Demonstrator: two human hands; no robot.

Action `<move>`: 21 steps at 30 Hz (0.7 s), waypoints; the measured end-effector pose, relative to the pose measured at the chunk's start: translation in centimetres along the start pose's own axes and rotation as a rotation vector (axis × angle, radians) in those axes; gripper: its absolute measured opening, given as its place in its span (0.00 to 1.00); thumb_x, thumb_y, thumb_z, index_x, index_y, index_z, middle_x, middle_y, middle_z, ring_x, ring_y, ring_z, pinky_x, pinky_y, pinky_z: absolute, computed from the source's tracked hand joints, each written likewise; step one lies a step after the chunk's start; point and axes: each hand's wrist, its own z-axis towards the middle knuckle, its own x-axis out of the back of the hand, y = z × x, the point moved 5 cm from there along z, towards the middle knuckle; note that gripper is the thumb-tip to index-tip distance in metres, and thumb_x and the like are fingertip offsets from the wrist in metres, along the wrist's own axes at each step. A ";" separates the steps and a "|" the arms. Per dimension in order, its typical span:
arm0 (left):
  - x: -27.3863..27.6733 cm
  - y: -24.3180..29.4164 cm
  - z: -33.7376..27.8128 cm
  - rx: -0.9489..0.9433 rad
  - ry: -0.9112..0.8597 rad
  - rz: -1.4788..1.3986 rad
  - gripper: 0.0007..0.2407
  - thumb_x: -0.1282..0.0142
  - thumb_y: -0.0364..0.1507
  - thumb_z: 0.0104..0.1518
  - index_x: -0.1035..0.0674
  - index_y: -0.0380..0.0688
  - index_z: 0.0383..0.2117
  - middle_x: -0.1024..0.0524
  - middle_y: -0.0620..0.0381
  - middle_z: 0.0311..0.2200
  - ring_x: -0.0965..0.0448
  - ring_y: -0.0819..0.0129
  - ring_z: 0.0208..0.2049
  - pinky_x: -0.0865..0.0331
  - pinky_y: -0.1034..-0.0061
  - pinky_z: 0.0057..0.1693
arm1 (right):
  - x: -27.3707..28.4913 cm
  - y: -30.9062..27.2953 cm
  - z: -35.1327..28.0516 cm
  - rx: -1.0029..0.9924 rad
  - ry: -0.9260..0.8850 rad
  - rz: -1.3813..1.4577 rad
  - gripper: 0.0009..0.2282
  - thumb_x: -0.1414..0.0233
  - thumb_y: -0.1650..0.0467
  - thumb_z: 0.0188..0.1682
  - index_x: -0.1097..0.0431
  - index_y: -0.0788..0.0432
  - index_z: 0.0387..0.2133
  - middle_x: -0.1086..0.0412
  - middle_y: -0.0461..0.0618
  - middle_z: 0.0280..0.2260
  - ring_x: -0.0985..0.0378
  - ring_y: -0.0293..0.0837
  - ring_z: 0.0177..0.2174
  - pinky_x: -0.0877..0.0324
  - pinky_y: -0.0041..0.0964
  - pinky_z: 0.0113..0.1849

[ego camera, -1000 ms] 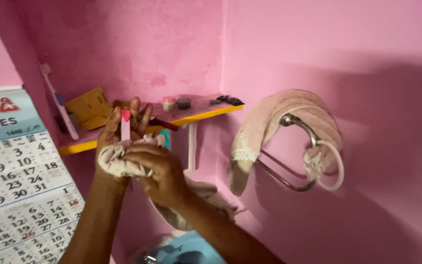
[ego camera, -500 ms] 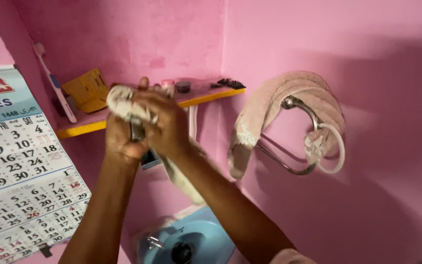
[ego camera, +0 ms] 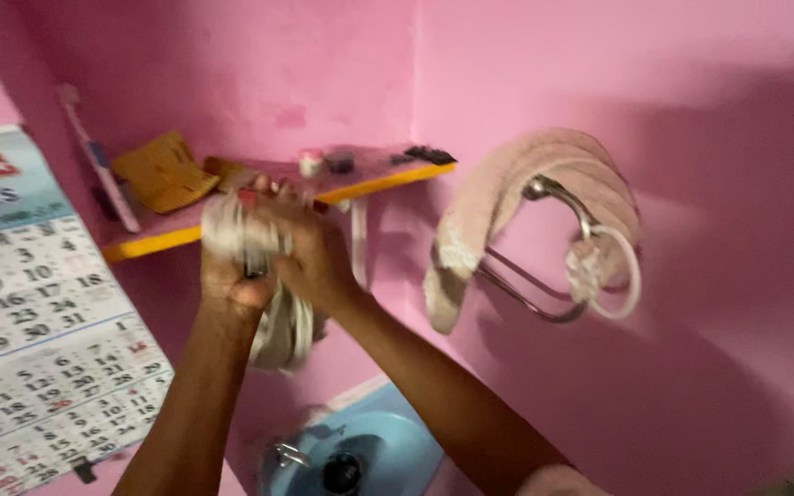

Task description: The person wipes a yellow shelf in a bathroom using a cloth. They pick up and wipe various items, including bottles, a toothbrush, and a small brush, before placing them back on the shelf.

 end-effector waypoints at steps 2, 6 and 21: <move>-0.4 -0.5 0.3 0.093 -0.143 -0.083 0.10 0.58 0.29 0.76 0.24 0.36 0.51 0.21 0.47 0.48 0.23 0.58 0.49 0.26 0.67 0.54 | -0.1 1.2 0.6 -0.073 0.060 0.032 0.14 0.41 0.76 0.46 0.26 0.62 0.47 0.24 0.54 0.47 0.19 0.51 0.49 0.25 0.39 0.52; -2.0 1.9 0.2 0.208 -0.029 -0.202 0.10 0.57 0.33 0.68 0.23 0.43 0.41 0.19 0.52 0.43 0.18 0.58 0.50 0.23 0.43 0.52 | -1.2 -1.0 -3.1 -0.106 -0.003 0.266 0.14 0.39 0.74 0.49 0.26 0.61 0.48 0.24 0.54 0.48 0.21 0.50 0.51 0.26 0.39 0.55; 2.1 -0.1 0.4 0.135 0.251 -0.091 0.11 0.53 0.32 0.72 0.22 0.37 0.46 0.21 0.51 0.36 0.20 0.63 0.36 0.20 0.69 0.48 | 2.7 1.9 -0.7 -0.168 0.110 0.290 0.15 0.39 0.80 0.48 0.27 0.63 0.48 0.26 0.50 0.47 0.23 0.43 0.48 0.26 0.37 0.52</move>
